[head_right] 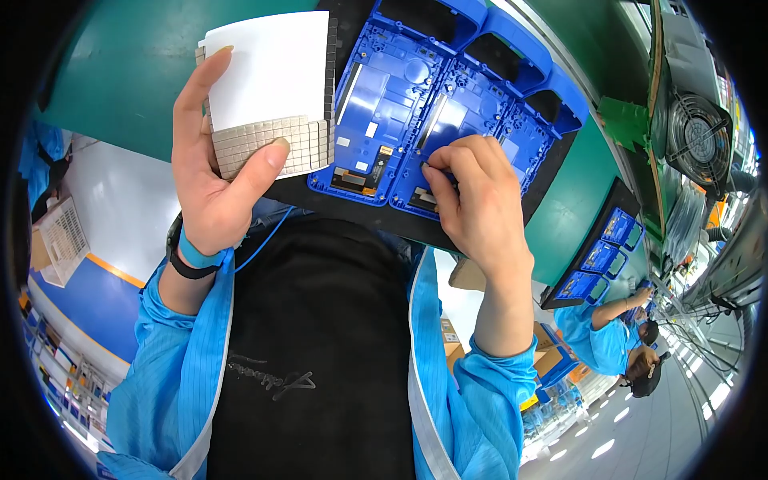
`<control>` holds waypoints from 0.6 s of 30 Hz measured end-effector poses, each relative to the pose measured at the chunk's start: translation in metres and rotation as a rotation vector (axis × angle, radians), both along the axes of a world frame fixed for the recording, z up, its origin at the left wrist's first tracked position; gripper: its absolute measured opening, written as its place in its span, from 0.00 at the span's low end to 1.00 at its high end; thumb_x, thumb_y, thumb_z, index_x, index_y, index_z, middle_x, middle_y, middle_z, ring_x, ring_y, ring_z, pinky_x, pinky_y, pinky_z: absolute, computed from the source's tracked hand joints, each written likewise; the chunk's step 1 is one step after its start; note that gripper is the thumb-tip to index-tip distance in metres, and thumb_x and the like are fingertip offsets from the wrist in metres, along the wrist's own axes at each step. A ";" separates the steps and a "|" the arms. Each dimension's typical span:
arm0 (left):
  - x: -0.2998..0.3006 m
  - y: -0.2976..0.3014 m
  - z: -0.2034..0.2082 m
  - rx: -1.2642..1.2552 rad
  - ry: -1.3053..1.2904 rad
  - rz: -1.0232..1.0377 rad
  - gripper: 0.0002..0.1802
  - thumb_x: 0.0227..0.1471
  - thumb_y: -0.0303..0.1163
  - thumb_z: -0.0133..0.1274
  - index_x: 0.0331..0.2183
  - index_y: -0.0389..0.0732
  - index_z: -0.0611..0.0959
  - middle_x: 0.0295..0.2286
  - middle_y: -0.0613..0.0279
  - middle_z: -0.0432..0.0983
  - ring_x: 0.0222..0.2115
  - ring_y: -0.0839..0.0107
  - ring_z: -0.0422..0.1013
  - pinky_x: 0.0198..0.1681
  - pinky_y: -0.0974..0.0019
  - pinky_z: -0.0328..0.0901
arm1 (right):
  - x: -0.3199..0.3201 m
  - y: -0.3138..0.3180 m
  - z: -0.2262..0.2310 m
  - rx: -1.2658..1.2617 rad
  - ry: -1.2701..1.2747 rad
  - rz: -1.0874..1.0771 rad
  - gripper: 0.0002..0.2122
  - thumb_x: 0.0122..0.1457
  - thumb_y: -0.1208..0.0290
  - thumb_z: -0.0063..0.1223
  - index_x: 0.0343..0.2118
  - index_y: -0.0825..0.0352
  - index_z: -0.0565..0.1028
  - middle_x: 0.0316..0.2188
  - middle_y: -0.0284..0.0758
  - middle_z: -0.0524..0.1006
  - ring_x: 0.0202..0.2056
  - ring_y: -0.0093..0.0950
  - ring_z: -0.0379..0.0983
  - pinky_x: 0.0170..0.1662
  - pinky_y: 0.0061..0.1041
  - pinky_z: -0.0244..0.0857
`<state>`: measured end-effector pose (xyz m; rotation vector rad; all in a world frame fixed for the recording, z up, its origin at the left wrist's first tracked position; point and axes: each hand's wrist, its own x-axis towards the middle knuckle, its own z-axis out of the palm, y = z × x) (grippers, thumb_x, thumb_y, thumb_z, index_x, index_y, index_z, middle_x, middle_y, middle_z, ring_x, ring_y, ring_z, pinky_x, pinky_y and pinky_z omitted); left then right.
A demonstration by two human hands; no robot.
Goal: The person applies adhesive pads by hand into blue plastic housings, taking the pads from a sticker sheet.
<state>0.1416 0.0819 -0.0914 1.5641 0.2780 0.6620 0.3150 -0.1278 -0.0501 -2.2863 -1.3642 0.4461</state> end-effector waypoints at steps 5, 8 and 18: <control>0.000 0.000 0.000 0.022 0.015 0.010 0.40 0.51 0.20 0.55 0.63 0.37 0.58 0.51 0.46 0.68 0.52 0.60 0.71 0.52 0.61 0.70 | 0.002 0.000 -0.001 -0.007 -0.071 0.058 0.05 0.50 0.83 0.61 0.30 0.70 0.76 0.30 0.38 0.75 0.34 0.36 0.72 0.37 0.30 0.66; 0.000 0.000 0.000 -0.004 0.011 -0.009 0.40 0.50 0.19 0.54 0.63 0.37 0.58 0.52 0.46 0.68 0.52 0.60 0.71 0.52 0.61 0.70 | 0.002 0.001 -0.002 -0.011 -0.086 0.063 0.06 0.50 0.83 0.61 0.30 0.70 0.76 0.31 0.38 0.75 0.34 0.37 0.72 0.38 0.31 0.66; -0.002 -0.007 0.002 -0.039 0.057 -0.057 0.43 0.49 0.20 0.53 0.65 0.36 0.56 0.54 0.46 0.67 0.55 0.61 0.69 0.56 0.60 0.66 | -0.001 0.007 0.012 0.093 -0.034 0.001 0.07 0.50 0.86 0.60 0.33 0.72 0.76 0.32 0.39 0.75 0.34 0.33 0.74 0.38 0.26 0.68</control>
